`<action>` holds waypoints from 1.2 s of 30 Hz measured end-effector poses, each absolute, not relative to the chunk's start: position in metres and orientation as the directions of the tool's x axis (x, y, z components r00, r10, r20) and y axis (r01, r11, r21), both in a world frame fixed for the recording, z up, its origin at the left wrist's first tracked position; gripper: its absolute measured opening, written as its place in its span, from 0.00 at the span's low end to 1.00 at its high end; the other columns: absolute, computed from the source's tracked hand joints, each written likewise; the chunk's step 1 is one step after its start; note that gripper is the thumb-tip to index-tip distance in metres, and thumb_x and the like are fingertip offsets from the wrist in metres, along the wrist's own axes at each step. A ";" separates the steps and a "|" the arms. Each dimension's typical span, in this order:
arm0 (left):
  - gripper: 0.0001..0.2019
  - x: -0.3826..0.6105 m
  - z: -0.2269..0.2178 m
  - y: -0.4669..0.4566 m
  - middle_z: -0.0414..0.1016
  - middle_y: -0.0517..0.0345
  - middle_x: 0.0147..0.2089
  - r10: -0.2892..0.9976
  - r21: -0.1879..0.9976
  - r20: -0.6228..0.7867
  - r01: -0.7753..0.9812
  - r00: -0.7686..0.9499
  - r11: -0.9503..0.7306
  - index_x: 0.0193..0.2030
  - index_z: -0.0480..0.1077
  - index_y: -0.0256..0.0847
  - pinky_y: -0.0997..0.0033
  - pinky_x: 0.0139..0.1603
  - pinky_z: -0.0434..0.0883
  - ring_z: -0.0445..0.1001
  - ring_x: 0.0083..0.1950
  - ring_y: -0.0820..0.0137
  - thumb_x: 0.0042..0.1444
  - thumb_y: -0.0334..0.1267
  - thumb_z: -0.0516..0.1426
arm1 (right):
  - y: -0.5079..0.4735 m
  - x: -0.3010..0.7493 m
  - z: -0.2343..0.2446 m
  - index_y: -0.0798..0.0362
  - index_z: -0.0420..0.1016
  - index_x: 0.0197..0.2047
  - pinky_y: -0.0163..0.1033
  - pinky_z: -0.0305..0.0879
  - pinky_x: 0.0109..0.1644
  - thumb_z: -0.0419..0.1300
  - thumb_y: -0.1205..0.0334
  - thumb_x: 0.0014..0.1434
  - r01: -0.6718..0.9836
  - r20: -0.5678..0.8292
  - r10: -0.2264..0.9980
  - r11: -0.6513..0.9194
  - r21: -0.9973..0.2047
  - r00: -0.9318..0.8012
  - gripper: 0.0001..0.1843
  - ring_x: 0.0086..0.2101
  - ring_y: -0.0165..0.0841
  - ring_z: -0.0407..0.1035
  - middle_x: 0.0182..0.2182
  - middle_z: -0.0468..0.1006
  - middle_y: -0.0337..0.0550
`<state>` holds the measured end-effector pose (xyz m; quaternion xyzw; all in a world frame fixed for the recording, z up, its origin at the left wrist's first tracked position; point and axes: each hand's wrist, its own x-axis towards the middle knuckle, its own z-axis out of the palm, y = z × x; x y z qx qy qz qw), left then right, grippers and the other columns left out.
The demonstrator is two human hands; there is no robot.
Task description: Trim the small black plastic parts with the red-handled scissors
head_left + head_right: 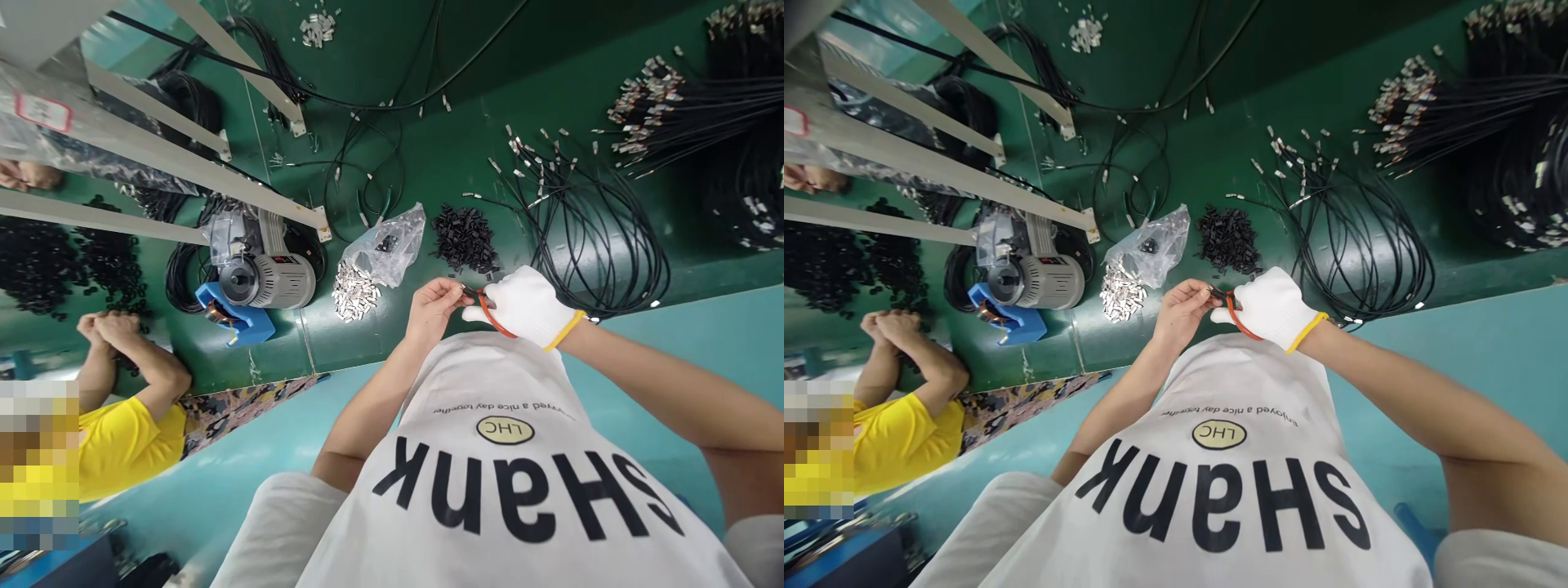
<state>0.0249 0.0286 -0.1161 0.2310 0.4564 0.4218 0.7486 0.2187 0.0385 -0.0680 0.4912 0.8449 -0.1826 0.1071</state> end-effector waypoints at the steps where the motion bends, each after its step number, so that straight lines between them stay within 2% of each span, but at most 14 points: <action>1: 0.14 0.024 -0.119 0.029 0.80 0.56 0.31 0.842 0.729 -0.486 -0.425 0.231 0.537 0.34 0.76 0.37 0.70 0.41 0.76 0.80 0.34 0.71 0.50 0.43 0.72 | 0.039 0.218 -0.069 0.54 0.77 0.32 0.44 0.47 0.36 0.40 0.33 0.70 0.870 -0.364 0.790 0.448 -0.208 -0.493 0.39 0.29 0.43 0.72 0.26 0.79 0.54; 4: 0.13 0.023 -0.130 0.033 0.80 0.56 0.32 0.837 0.721 -0.498 -0.428 0.227 0.545 0.35 0.76 0.37 0.69 0.43 0.77 0.80 0.34 0.71 0.51 0.41 0.72 | 0.043 0.217 -0.075 0.56 0.79 0.33 0.44 0.49 0.36 0.41 0.33 0.69 0.877 -0.384 0.789 0.423 -0.227 -0.480 0.39 0.30 0.43 0.73 0.28 0.80 0.57; 9: 0.10 0.021 -0.162 0.053 0.78 0.58 0.32 0.796 0.676 -0.567 -0.433 0.211 0.597 0.35 0.75 0.36 0.68 0.46 0.76 0.80 0.34 0.71 0.51 0.36 0.71 | 0.062 0.211 -0.108 0.56 0.81 0.34 0.44 0.53 0.36 0.43 0.29 0.67 0.910 -0.449 0.793 0.333 -0.246 -0.411 0.41 0.31 0.44 0.74 0.29 0.80 0.57; 15: 0.03 0.024 -0.211 0.092 0.78 0.57 0.29 0.645 0.546 -0.737 -0.384 0.202 0.744 0.33 0.74 0.36 0.69 0.48 0.75 0.80 0.34 0.72 0.57 0.27 0.64 | 0.095 0.207 -0.161 0.58 0.84 0.39 0.41 0.59 0.41 0.48 0.28 0.65 0.933 -0.612 0.718 0.156 -0.323 -0.332 0.41 0.38 0.45 0.76 0.34 0.82 0.60; 20: 0.04 0.025 -0.241 0.116 0.79 0.52 0.30 0.564 0.467 -0.799 -0.375 0.210 0.801 0.34 0.74 0.33 0.69 0.44 0.75 0.80 0.33 0.70 0.58 0.24 0.63 | 0.117 0.208 -0.191 0.57 0.84 0.40 0.39 0.62 0.41 0.47 0.25 0.63 0.931 -0.678 0.657 0.104 -0.351 -0.329 0.43 0.37 0.41 0.75 0.34 0.82 0.57; 23: 0.04 0.025 -0.251 0.126 0.78 0.53 0.29 0.531 0.436 -0.823 -0.372 0.202 0.819 0.35 0.74 0.33 0.68 0.44 0.75 0.80 0.33 0.70 0.57 0.24 0.63 | 0.125 0.207 -0.201 0.55 0.85 0.41 0.39 0.64 0.41 0.47 0.24 0.62 0.932 -0.696 0.645 0.070 -0.355 -0.314 0.43 0.37 0.42 0.76 0.35 0.82 0.56; 31: 0.04 0.031 -0.271 0.133 0.77 0.54 0.29 0.486 0.385 -0.852 -0.396 0.196 0.834 0.35 0.72 0.34 0.67 0.42 0.75 0.80 0.33 0.69 0.60 0.24 0.60 | 0.126 0.203 -0.212 0.60 0.83 0.46 0.42 0.64 0.47 0.53 0.30 0.64 0.958 -0.696 0.684 0.019 -0.286 -0.221 0.39 0.44 0.47 0.76 0.41 0.82 0.64; 36: 0.06 0.028 -0.272 0.130 0.77 0.55 0.32 0.462 0.357 -0.862 -0.395 0.211 0.846 0.36 0.72 0.35 0.67 0.43 0.76 0.80 0.34 0.69 0.57 0.25 0.64 | 0.126 0.202 -0.214 0.60 0.84 0.43 0.45 0.65 0.46 0.57 0.29 0.60 0.961 -0.689 0.688 0.046 -0.272 -0.228 0.38 0.42 0.51 0.76 0.38 0.82 0.65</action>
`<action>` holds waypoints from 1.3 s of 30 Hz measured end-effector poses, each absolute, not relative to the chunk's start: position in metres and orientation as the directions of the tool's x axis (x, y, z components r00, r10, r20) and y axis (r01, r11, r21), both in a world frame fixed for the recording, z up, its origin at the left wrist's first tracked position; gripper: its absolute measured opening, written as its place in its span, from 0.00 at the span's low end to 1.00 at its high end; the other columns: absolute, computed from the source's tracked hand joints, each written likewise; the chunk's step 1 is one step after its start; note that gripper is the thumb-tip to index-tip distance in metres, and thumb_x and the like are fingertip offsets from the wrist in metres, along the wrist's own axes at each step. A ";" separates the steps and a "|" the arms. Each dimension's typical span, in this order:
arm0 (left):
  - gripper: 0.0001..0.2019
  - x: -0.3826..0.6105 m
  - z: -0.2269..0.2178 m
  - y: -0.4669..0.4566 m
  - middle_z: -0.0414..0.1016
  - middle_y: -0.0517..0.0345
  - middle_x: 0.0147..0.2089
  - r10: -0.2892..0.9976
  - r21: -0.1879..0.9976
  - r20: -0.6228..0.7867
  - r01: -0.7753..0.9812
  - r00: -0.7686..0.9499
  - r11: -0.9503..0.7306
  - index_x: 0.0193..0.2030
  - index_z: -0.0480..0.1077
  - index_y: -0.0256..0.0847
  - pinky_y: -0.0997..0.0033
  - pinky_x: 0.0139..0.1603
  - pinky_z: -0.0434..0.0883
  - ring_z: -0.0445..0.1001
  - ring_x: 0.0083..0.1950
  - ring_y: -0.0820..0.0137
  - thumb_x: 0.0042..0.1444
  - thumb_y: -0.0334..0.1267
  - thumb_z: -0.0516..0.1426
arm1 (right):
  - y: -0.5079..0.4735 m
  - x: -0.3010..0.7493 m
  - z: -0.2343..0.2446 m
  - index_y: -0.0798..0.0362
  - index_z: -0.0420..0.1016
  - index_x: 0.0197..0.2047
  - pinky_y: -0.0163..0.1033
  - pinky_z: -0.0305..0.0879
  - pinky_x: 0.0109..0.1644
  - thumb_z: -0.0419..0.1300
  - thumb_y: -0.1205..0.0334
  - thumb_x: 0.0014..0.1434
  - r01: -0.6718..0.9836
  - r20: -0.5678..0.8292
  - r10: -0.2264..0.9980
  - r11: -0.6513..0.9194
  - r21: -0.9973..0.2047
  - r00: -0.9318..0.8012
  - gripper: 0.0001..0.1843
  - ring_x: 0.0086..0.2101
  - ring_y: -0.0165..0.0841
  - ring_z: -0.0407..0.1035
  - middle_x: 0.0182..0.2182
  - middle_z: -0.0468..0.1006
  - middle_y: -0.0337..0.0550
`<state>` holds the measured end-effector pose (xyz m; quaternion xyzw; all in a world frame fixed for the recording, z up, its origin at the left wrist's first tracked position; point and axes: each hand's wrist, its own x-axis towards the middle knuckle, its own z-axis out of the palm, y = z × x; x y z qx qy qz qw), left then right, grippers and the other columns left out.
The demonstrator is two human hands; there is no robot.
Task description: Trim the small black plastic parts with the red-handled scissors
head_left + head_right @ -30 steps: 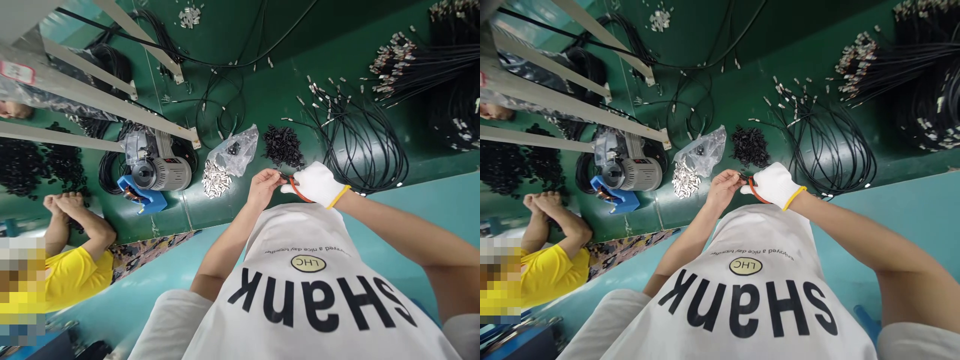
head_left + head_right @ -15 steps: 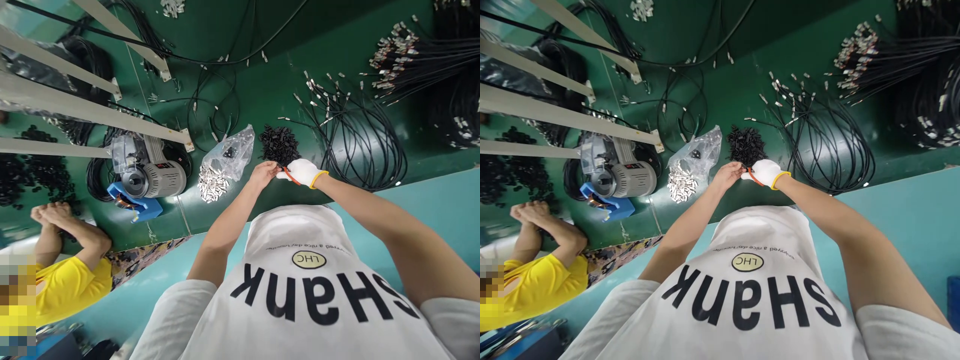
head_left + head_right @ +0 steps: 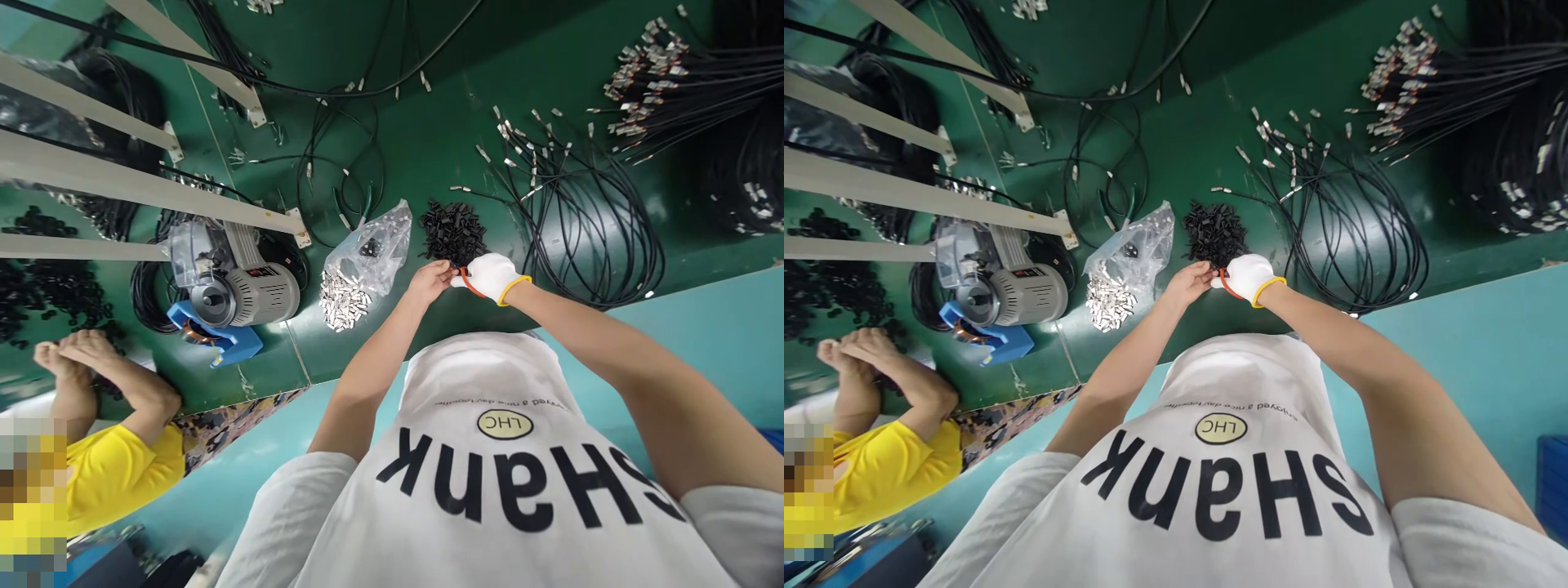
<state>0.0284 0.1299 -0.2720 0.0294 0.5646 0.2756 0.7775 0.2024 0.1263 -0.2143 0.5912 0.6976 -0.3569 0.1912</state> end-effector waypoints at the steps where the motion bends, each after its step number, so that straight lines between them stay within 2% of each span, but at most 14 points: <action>1: 0.06 0.027 -0.271 0.130 0.77 0.55 0.32 0.459 0.353 -0.861 -0.393 0.220 0.849 0.37 0.72 0.35 0.67 0.43 0.76 0.80 0.34 0.69 0.56 0.25 0.64 | 0.127 0.203 -0.213 0.60 0.84 0.42 0.45 0.65 0.45 0.57 0.29 0.60 0.959 -0.686 0.687 0.057 -0.276 -0.238 0.38 0.42 0.51 0.76 0.38 0.82 0.64; 9: 0.05 0.025 -0.267 0.125 0.77 0.55 0.31 0.455 0.340 -0.853 -0.386 0.258 0.857 0.38 0.70 0.36 0.66 0.45 0.76 0.79 0.34 0.70 0.59 0.25 0.61 | 0.121 0.207 -0.197 0.61 0.83 0.44 0.39 0.62 0.46 0.55 0.31 0.64 0.949 -0.681 0.680 0.073 -0.307 -0.273 0.37 0.43 0.41 0.74 0.41 0.82 0.61; 14: 0.05 0.029 -0.263 0.115 0.78 0.55 0.32 0.478 0.361 -0.836 -0.386 0.269 0.849 0.36 0.70 0.36 0.67 0.43 0.76 0.79 0.34 0.71 0.58 0.25 0.61 | 0.119 0.208 -0.196 0.58 0.84 0.41 0.41 0.63 0.41 0.54 0.25 0.59 0.959 -0.704 0.668 0.050 -0.280 -0.241 0.41 0.39 0.45 0.76 0.38 0.82 0.61; 17: 0.05 0.023 -0.250 0.108 0.78 0.56 0.33 0.519 0.401 -0.817 -0.399 0.251 0.825 0.36 0.69 0.38 0.69 0.44 0.76 0.80 0.36 0.71 0.58 0.27 0.62 | 0.114 0.213 -0.188 0.57 0.84 0.40 0.43 0.64 0.42 0.50 0.23 0.59 0.961 -0.690 0.683 0.063 -0.271 -0.239 0.43 0.39 0.47 0.77 0.38 0.83 0.61; 22: 0.07 0.012 -0.208 0.093 0.78 0.58 0.34 0.662 0.529 -0.720 -0.453 0.208 0.718 0.36 0.71 0.39 0.70 0.46 0.75 0.80 0.37 0.73 0.58 0.32 0.66 | 0.101 0.225 -0.162 0.55 0.81 0.38 0.45 0.63 0.43 0.48 0.24 0.61 0.960 -0.646 0.724 0.082 -0.269 -0.242 0.41 0.38 0.48 0.76 0.34 0.82 0.57; 23: 0.07 0.011 -0.198 0.089 0.78 0.58 0.35 0.696 0.557 -0.688 -0.464 0.206 0.689 0.37 0.72 0.39 0.70 0.47 0.75 0.80 0.37 0.73 0.57 0.33 0.66 | 0.098 0.227 -0.155 0.54 0.80 0.38 0.44 0.63 0.43 0.49 0.25 0.61 0.949 -0.631 0.736 0.053 -0.310 -0.247 0.39 0.38 0.47 0.76 0.35 0.82 0.56; 25: 0.08 0.011 -0.178 0.081 0.79 0.57 0.36 0.756 0.607 -0.617 -0.479 0.220 0.634 0.40 0.74 0.39 0.69 0.48 0.75 0.79 0.37 0.73 0.56 0.35 0.68 | 0.091 0.230 -0.140 0.52 0.79 0.39 0.41 0.64 0.41 0.52 0.28 0.62 0.867 -0.603 0.748 -0.076 -0.492 -0.277 0.34 0.37 0.41 0.75 0.36 0.83 0.50; 27: 0.10 0.013 -0.158 0.072 0.79 0.56 0.38 0.812 0.665 -0.536 -0.477 0.230 0.574 0.41 0.76 0.39 0.68 0.50 0.75 0.79 0.38 0.73 0.55 0.38 0.69 | 0.083 0.228 -0.124 0.51 0.77 0.38 0.38 0.65 0.40 0.54 0.32 0.62 0.658 -0.578 0.746 -0.256 -0.708 -0.332 0.29 0.35 0.37 0.74 0.35 0.83 0.46; 28: 0.10 0.015 -0.149 0.068 0.79 0.56 0.39 0.839 0.702 -0.498 -0.466 0.220 0.539 0.41 0.77 0.40 0.68 0.50 0.75 0.78 0.39 0.72 0.54 0.39 0.69 | 0.080 0.226 -0.116 0.52 0.77 0.38 0.38 0.66 0.41 0.56 0.34 0.62 0.531 -0.565 0.740 -0.333 -0.779 -0.365 0.28 0.35 0.36 0.74 0.34 0.83 0.45; 31: 0.12 0.020 -0.127 0.056 0.78 0.57 0.41 0.892 0.785 -0.418 -0.427 0.170 0.449 0.39 0.78 0.42 0.71 0.49 0.73 0.75 0.41 0.72 0.52 0.42 0.71 | 0.068 0.215 -0.096 0.53 0.76 0.37 0.40 0.69 0.43 0.61 0.38 0.60 0.208 -0.514 0.739 -0.473 -0.856 -0.436 0.24 0.33 0.35 0.73 0.30 0.80 0.45; 34: 0.12 0.021 -0.111 0.048 0.75 0.58 0.39 0.914 0.804 -0.365 -0.435 0.177 0.406 0.39 0.78 0.42 0.72 0.45 0.71 0.72 0.38 0.74 0.52 0.44 0.71 | 0.058 0.206 -0.081 0.53 0.73 0.35 0.41 0.69 0.43 0.64 0.40 0.58 0.015 -0.471 0.758 -0.521 -0.853 -0.450 0.22 0.32 0.35 0.72 0.28 0.77 0.42; 36: 0.12 0.019 -0.104 0.043 0.74 0.58 0.39 0.929 0.826 -0.323 -0.426 0.183 0.371 0.39 0.79 0.42 0.72 0.44 0.70 0.72 0.37 0.74 0.53 0.45 0.71 | 0.053 0.203 -0.072 0.52 0.73 0.34 0.40 0.69 0.42 0.64 0.41 0.58 0.020 -0.458 0.779 -0.498 -0.867 -0.427 0.21 0.32 0.35 0.71 0.27 0.77 0.41; 39: 0.15 0.014 -0.095 0.038 0.76 0.57 0.41 0.939 0.866 -0.296 -0.365 0.176 0.341 0.42 0.79 0.42 0.71 0.43 0.70 0.73 0.38 0.73 0.54 0.48 0.70 | 0.048 0.202 -0.061 0.51 0.74 0.33 0.39 0.66 0.40 0.64 0.43 0.58 0.237 -0.448 0.832 -0.386 -0.891 -0.329 0.18 0.33 0.35 0.71 0.30 0.79 0.41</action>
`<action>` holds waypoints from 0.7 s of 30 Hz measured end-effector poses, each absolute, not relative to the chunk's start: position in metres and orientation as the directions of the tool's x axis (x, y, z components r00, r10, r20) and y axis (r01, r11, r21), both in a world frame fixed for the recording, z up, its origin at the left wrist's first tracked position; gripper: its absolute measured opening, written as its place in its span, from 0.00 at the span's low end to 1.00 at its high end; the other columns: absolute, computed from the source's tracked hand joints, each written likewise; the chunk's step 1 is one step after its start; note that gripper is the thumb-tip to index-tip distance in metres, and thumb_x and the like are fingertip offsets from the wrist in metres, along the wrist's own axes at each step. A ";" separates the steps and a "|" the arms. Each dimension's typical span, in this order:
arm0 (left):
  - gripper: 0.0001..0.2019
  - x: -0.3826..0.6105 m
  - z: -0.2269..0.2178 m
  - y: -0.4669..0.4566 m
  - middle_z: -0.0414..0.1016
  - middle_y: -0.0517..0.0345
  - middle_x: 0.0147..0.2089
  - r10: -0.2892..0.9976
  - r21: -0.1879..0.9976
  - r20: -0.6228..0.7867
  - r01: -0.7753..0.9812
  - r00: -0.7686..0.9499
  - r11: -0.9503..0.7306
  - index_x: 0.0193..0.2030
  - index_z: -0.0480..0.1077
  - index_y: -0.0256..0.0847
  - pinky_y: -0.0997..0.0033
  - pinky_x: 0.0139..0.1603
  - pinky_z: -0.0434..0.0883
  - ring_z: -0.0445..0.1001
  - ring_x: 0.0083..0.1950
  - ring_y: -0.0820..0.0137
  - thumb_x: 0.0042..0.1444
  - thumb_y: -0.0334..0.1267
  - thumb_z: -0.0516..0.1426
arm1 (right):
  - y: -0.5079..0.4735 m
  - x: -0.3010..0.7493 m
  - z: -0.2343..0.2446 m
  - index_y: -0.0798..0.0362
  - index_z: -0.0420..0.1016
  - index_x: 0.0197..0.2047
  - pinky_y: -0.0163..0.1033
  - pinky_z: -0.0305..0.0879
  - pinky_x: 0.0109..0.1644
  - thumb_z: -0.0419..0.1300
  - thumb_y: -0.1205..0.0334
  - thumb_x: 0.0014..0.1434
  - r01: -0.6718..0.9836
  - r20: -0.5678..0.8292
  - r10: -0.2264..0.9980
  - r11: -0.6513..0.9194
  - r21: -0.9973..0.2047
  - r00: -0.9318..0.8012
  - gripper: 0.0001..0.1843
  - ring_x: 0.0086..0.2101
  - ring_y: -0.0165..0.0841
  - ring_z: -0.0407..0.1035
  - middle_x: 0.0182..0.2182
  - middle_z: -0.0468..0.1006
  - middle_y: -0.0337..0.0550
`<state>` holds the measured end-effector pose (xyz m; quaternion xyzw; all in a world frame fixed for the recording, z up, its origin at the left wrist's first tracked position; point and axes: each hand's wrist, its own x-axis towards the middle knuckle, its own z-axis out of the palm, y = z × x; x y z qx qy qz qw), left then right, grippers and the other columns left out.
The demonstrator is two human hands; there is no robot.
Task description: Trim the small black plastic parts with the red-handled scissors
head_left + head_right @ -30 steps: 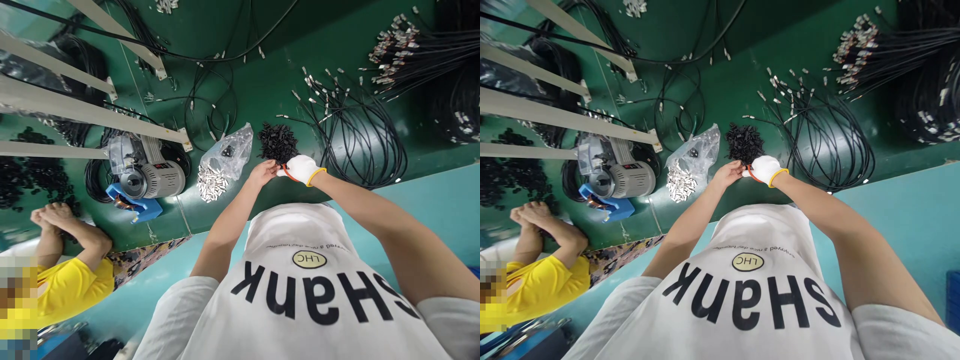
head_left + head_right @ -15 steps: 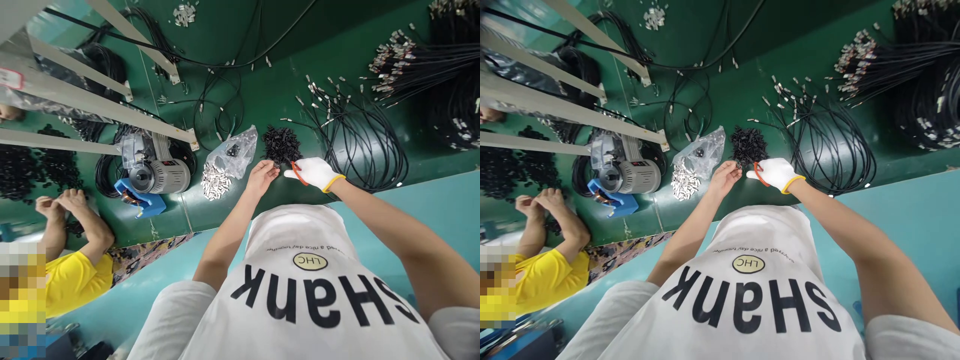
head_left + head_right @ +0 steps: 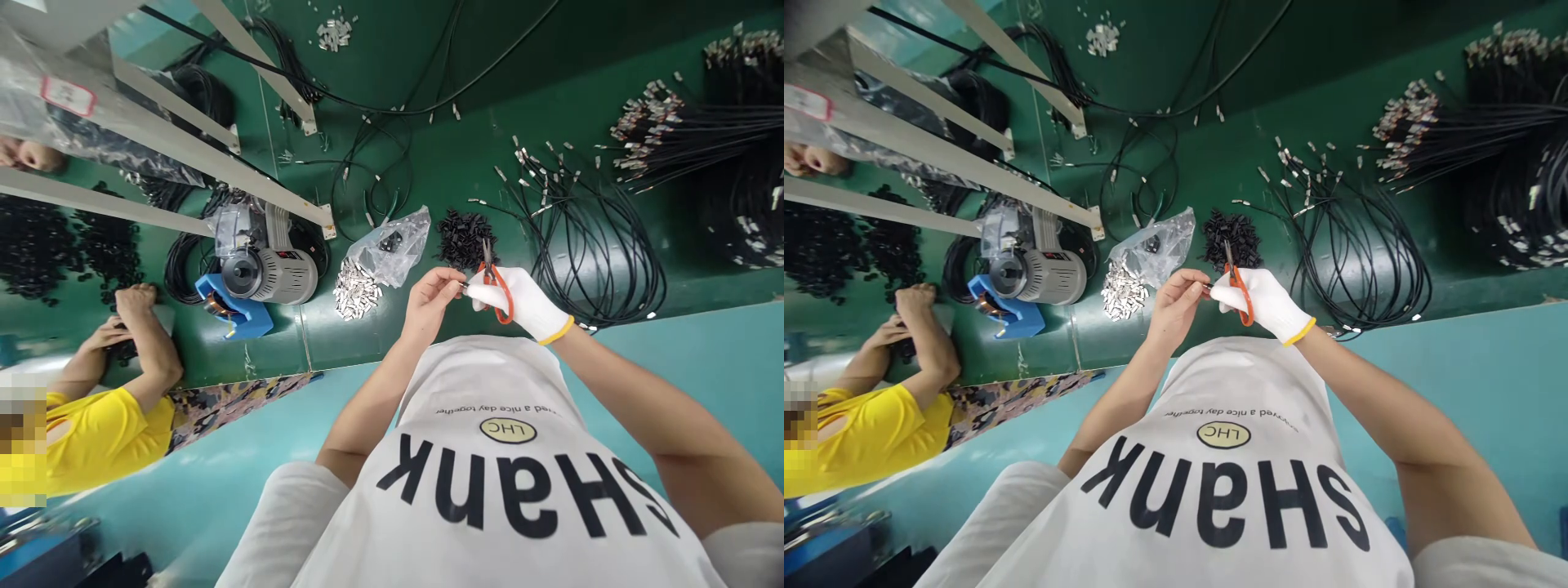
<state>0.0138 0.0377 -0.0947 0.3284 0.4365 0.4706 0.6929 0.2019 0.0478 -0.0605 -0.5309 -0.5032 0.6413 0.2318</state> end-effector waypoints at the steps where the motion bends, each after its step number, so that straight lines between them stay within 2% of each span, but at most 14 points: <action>1: 0.15 0.013 -0.092 0.036 0.76 0.57 0.40 0.938 0.875 -0.299 -0.341 0.178 0.344 0.43 0.78 0.43 0.71 0.42 0.70 0.73 0.37 0.73 0.54 0.49 0.69 | 0.047 0.202 -0.058 0.50 0.75 0.33 0.39 0.64 0.39 0.64 0.44 0.58 0.334 -0.428 0.855 -0.329 -0.883 -0.292 0.17 0.33 0.35 0.71 0.30 0.79 0.41; 3: 0.15 0.012 -0.088 0.032 0.76 0.58 0.36 0.933 0.888 -0.306 -0.296 0.191 0.351 0.43 0.77 0.43 0.71 0.39 0.70 0.73 0.35 0.73 0.56 0.50 0.68 | 0.045 0.201 -0.053 0.50 0.76 0.33 0.40 0.61 0.38 0.62 0.45 0.60 0.515 -0.339 0.903 -0.164 -0.841 -0.265 0.16 0.32 0.35 0.71 0.30 0.79 0.40; 5: 0.13 0.012 -0.084 0.029 0.75 0.59 0.31 0.930 0.894 -0.310 -0.271 0.198 0.356 0.40 0.77 0.42 0.72 0.37 0.69 0.72 0.33 0.73 0.57 0.48 0.67 | 0.045 0.201 -0.051 0.50 0.76 0.32 0.41 0.58 0.38 0.60 0.46 0.62 0.660 -0.213 0.931 0.038 -0.750 -0.296 0.17 0.31 0.36 0.69 0.28 0.78 0.41; 7: 0.11 0.013 -0.080 0.028 0.75 0.59 0.30 0.926 0.881 -0.330 -0.295 0.180 0.371 0.38 0.77 0.41 0.72 0.35 0.69 0.71 0.31 0.74 0.57 0.46 0.67 | 0.044 0.202 -0.049 0.51 0.77 0.33 0.42 0.55 0.40 0.58 0.46 0.64 0.764 -0.117 0.932 0.205 -0.612 -0.343 0.18 0.31 0.37 0.68 0.27 0.77 0.43; 9: 0.11 0.012 -0.075 0.028 0.77 0.58 0.30 0.913 0.841 -0.379 -0.354 0.152 0.409 0.36 0.76 0.40 0.72 0.34 0.68 0.72 0.30 0.74 0.57 0.45 0.68 | 0.042 0.206 -0.046 0.52 0.76 0.35 0.44 0.53 0.41 0.57 0.44 0.66 0.841 -0.076 0.923 0.307 -0.445 -0.377 0.20 0.31 0.38 0.67 0.25 0.74 0.44; 12: 0.10 0.009 -0.069 0.031 0.79 0.56 0.30 0.876 0.773 -0.462 -0.420 0.139 0.475 0.33 0.75 0.39 0.72 0.34 0.69 0.74 0.30 0.73 0.56 0.42 0.68 | 0.037 0.215 -0.040 0.54 0.74 0.37 0.47 0.48 0.42 0.54 0.41 0.67 0.879 -0.053 0.890 0.436 -0.194 -0.453 0.23 0.32 0.40 0.65 0.26 0.73 0.45; 14: 0.10 0.008 -0.066 0.032 0.79 0.55 0.30 0.860 0.748 -0.491 -0.436 0.142 0.500 0.33 0.75 0.39 0.72 0.34 0.69 0.75 0.31 0.72 0.55 0.41 0.68 | 0.034 0.221 -0.035 0.54 0.72 0.37 0.47 0.45 0.42 0.53 0.40 0.68 0.864 -0.037 0.865 0.497 -0.077 -0.501 0.24 0.33 0.41 0.64 0.28 0.73 0.46; 21: 0.11 0.016 -0.060 0.030 0.81 0.54 0.31 0.853 0.742 -0.510 -0.442 0.113 0.503 0.32 0.74 0.38 0.71 0.36 0.70 0.76 0.30 0.72 0.55 0.42 0.68 | 0.038 0.222 -0.022 0.54 0.69 0.33 0.45 0.39 0.39 0.53 0.40 0.67 0.809 -0.018 0.816 0.575 0.118 -0.578 0.25 0.31 0.40 0.61 0.24 0.67 0.44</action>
